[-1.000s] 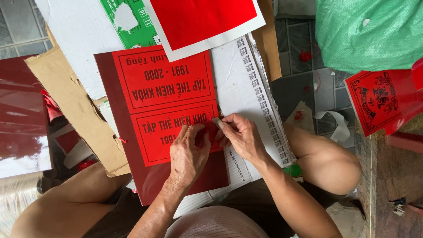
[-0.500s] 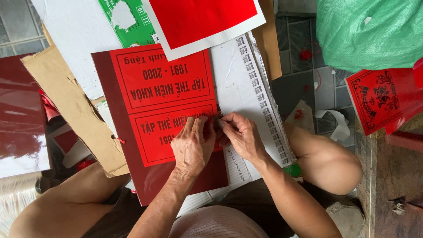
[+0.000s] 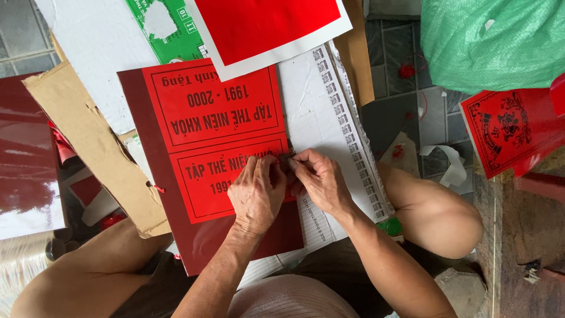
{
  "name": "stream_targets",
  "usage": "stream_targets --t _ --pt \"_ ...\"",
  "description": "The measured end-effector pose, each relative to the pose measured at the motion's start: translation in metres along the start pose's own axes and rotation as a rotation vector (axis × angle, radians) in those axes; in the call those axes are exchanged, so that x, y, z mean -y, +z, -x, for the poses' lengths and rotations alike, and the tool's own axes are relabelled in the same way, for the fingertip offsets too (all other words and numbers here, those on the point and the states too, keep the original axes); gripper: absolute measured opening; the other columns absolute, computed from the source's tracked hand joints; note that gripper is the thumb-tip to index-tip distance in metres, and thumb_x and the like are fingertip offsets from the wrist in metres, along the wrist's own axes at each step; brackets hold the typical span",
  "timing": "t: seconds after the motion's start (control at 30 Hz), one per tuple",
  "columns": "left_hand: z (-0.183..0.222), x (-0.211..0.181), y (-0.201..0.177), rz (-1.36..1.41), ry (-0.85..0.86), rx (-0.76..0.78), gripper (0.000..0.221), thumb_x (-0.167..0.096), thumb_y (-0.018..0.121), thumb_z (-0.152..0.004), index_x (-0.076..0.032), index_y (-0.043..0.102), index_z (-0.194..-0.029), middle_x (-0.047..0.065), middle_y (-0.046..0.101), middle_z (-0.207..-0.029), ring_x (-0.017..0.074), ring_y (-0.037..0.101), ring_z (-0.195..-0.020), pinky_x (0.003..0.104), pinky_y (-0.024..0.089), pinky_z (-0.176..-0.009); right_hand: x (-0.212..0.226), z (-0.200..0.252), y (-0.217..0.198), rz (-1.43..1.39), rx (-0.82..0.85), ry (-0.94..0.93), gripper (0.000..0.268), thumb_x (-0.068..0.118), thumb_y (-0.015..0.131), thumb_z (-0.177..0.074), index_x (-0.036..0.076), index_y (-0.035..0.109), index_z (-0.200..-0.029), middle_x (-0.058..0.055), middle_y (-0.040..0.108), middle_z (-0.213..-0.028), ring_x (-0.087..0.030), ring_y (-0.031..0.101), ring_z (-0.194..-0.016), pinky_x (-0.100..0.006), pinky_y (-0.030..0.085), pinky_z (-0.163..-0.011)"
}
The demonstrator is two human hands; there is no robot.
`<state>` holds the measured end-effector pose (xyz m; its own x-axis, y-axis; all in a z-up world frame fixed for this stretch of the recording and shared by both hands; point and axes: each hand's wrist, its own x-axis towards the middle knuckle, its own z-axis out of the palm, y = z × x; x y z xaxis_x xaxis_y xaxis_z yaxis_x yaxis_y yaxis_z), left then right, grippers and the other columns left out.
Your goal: Applying red labels and ribbon-like decorations to a book cover.
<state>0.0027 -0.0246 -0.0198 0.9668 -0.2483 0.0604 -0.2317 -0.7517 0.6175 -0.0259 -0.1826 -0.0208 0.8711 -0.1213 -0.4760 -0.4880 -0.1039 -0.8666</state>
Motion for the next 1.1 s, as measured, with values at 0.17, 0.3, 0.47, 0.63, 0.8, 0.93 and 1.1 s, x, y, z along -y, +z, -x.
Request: stream_targets --t 0.17,0.3,0.47,0.63,0.8,0.93,1.1 --pt "-0.001 -0.001 -0.001 0.001 -0.014 0.012 0.017 -0.016 0.077 -0.086 -0.008 0.066 -0.097 0.005 0.064 -0.083 0.0213 0.068 -0.068 0.035 0.054 -0.051 -0.009 -0.002 0.0 0.015 -0.007 -0.03 0.011 0.009 0.062 -0.101 0.001 0.07 -0.102 -0.003 0.072 -0.077 -0.008 0.068 -0.063 -0.025 0.061 -0.056" --pt "-0.002 -0.002 -0.002 -0.016 -0.051 0.036 0.016 -0.017 0.076 -0.085 -0.008 0.067 -0.096 0.005 0.065 -0.083 0.0229 0.067 -0.063 0.036 0.054 -0.049 -0.008 -0.002 0.001 0.085 -0.021 -0.098 0.01 0.009 0.063 -0.101 0.001 0.069 -0.102 -0.004 0.073 -0.078 -0.007 0.067 -0.065 -0.024 0.059 -0.057" --pt "-0.003 -0.002 -0.003 -0.004 -0.05 0.034 0.015 -0.017 0.075 -0.086 -0.009 0.066 -0.095 0.005 0.066 -0.084 0.0238 0.068 -0.065 0.037 0.054 -0.05 -0.008 0.0 0.002 0.169 -0.053 -0.1 0.009 0.009 0.063 -0.101 0.002 0.068 -0.1 -0.004 0.074 -0.075 -0.007 0.066 -0.064 -0.024 0.056 -0.056" --pt "-0.004 0.001 -0.003 -0.015 -0.053 0.063 0.015 -0.017 0.074 -0.086 -0.008 0.067 -0.097 0.005 0.065 -0.083 0.0226 0.068 -0.065 0.036 0.055 -0.05 -0.011 -0.001 0.002 0.105 -0.049 -0.133 0.007 0.005 0.064 -0.101 0.0 0.069 -0.101 -0.005 0.073 -0.078 -0.006 0.061 -0.067 -0.024 0.053 -0.057" --pt "-0.005 0.0 -0.004 -0.005 -0.049 0.063 0.014 -0.017 0.074 -0.086 -0.009 0.068 -0.096 0.005 0.066 -0.083 0.0231 0.068 -0.066 0.036 0.055 -0.051 -0.012 -0.003 0.002 0.159 -0.047 -0.158 0.007 0.005 0.064 -0.099 0.002 0.069 -0.099 -0.003 0.073 -0.079 -0.006 0.063 -0.063 -0.024 0.054 -0.053" --pt "-0.006 0.002 -0.003 0.005 -0.073 0.098 0.013 -0.016 0.073 -0.087 -0.008 0.068 -0.096 0.005 0.066 -0.082 0.0226 0.068 -0.064 0.036 0.055 -0.051 -0.007 -0.002 0.004 0.127 -0.046 -0.101 0.006 0.006 0.063 -0.1 0.001 0.067 -0.1 -0.004 0.072 -0.074 -0.006 0.065 -0.063 -0.022 0.056 -0.055" --pt "-0.007 0.003 -0.004 -0.001 -0.088 0.121 0.014 -0.017 0.073 -0.085 -0.008 0.069 -0.096 0.006 0.067 -0.084 0.0248 0.068 -0.064 0.037 0.055 -0.05 -0.01 -0.002 0.005 0.208 -0.079 -0.206 0.007 0.005 0.064 -0.099 0.0 0.068 -0.097 -0.005 0.072 -0.075 -0.007 0.064 -0.062 -0.023 0.053 -0.051"
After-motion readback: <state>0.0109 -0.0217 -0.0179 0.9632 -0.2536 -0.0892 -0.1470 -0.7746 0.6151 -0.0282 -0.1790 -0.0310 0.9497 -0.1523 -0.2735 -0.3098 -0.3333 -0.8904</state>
